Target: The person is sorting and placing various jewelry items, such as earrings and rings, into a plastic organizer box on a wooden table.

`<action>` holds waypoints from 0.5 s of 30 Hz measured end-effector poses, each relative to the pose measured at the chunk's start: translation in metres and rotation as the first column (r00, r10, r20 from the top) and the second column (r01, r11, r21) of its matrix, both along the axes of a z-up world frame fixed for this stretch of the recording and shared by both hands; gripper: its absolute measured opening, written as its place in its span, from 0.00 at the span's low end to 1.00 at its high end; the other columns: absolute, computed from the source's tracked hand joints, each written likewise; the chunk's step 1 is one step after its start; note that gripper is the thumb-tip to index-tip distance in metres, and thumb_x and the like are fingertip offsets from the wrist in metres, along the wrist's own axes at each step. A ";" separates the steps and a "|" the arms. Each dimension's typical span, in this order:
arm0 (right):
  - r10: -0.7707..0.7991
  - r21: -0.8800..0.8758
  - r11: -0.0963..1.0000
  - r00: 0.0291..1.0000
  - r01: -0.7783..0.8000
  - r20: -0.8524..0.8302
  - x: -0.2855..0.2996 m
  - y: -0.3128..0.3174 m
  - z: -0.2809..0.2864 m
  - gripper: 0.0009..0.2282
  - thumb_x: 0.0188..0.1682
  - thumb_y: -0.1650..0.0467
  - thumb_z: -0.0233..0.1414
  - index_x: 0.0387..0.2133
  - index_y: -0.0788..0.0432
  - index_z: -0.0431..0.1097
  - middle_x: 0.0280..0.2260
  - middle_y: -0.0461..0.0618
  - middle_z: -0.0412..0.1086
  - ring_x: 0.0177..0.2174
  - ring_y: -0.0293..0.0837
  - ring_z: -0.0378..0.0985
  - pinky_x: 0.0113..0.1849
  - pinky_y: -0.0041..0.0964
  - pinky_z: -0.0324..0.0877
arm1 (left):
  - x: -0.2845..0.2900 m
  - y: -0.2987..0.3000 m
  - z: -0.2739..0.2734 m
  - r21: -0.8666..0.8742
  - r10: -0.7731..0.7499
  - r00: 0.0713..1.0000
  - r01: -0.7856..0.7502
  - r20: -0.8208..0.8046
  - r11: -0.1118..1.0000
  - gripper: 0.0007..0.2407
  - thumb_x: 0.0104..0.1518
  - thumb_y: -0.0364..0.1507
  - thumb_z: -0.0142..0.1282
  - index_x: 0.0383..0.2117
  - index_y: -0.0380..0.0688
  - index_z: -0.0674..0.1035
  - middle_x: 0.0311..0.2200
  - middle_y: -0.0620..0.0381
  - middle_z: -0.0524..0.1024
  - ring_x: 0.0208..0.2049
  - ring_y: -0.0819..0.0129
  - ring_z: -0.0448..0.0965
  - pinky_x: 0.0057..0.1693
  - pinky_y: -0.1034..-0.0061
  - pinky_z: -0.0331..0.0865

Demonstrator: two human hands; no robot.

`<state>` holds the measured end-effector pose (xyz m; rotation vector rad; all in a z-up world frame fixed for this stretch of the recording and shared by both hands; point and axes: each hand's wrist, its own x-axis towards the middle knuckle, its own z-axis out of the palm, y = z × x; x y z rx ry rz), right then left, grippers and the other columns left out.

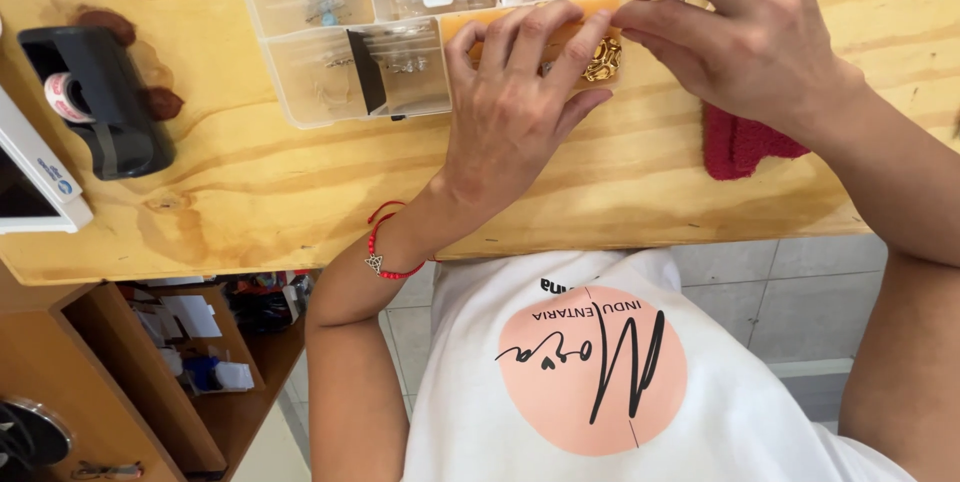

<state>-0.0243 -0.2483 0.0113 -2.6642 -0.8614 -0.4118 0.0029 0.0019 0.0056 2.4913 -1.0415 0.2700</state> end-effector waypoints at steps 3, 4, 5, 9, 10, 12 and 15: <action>-0.016 -0.088 0.996 0.995 0.026 0.102 0.001 0.001 -0.003 0.03 0.69 0.68 0.67 0.44 0.48 0.82 0.43 0.42 0.75 0.34 0.45 0.72 0.38 0.38 0.63 | 0.001 0.001 -0.001 0.034 -0.007 0.999 0.008 -0.032 0.999 0.19 0.67 0.49 0.54 0.57 0.55 0.76 0.54 0.62 0.72 0.53 0.64 0.75 0.56 0.61 0.62; -0.024 -0.117 0.992 0.993 0.038 0.117 0.001 0.001 -0.004 0.03 0.69 0.67 0.67 0.43 0.46 0.82 0.44 0.41 0.75 0.34 0.44 0.72 0.36 0.37 0.62 | 0.002 0.000 0.000 0.041 -0.010 1.000 0.011 -0.026 0.999 0.20 0.67 0.49 0.56 0.57 0.55 0.76 0.54 0.62 0.72 0.52 0.65 0.75 0.57 0.60 0.62; -0.031 -0.145 0.988 0.991 0.050 0.132 0.001 0.001 -0.005 0.04 0.69 0.66 0.66 0.43 0.44 0.82 0.44 0.40 0.74 0.33 0.42 0.71 0.35 0.35 0.62 | 0.003 0.001 0.001 0.048 -0.014 1.000 0.015 -0.019 0.999 0.20 0.66 0.49 0.58 0.57 0.54 0.76 0.53 0.62 0.72 0.52 0.65 0.75 0.58 0.60 0.62; -0.030 -0.179 0.982 0.992 0.052 0.123 -0.001 0.001 -0.002 0.03 0.68 0.67 0.65 0.43 0.44 0.81 0.44 0.41 0.74 0.35 0.43 0.73 0.37 0.36 0.63 | 0.006 0.002 0.003 0.024 -0.040 0.999 0.041 -0.036 0.999 0.19 0.65 0.48 0.62 0.55 0.54 0.77 0.52 0.60 0.72 0.52 0.63 0.75 0.58 0.59 0.61; -0.027 -0.167 0.985 0.993 0.046 0.112 -0.001 0.001 -0.001 0.02 0.68 0.67 0.65 0.44 0.45 0.81 0.44 0.42 0.75 0.36 0.43 0.74 0.38 0.36 0.64 | 0.006 0.003 0.003 0.031 -0.052 0.997 0.053 -0.050 0.998 0.21 0.64 0.48 0.65 0.56 0.54 0.77 0.53 0.60 0.71 0.52 0.63 0.74 0.58 0.59 0.61; -0.024 -0.154 0.987 0.995 0.039 0.101 -0.004 -0.005 0.001 0.02 0.68 0.67 0.65 0.45 0.46 0.81 0.44 0.42 0.76 0.36 0.44 0.74 0.39 0.36 0.64 | 0.007 0.005 0.005 0.038 -0.063 0.996 0.066 -0.064 0.997 0.22 0.62 0.49 0.68 0.56 0.55 0.76 0.54 0.60 0.71 0.53 0.63 0.73 0.58 0.58 0.61; -0.038 -0.021 0.999 0.999 0.037 -0.003 -0.016 -0.026 -0.001 0.06 0.67 0.74 0.68 0.52 0.56 0.82 0.48 0.52 0.78 0.39 0.49 0.80 0.41 0.45 0.71 | 0.007 0.010 0.012 0.116 -0.064 0.994 0.074 -0.092 0.990 0.33 0.55 0.55 0.73 0.60 0.53 0.71 0.56 0.63 0.70 0.55 0.66 0.74 0.60 0.61 0.60</action>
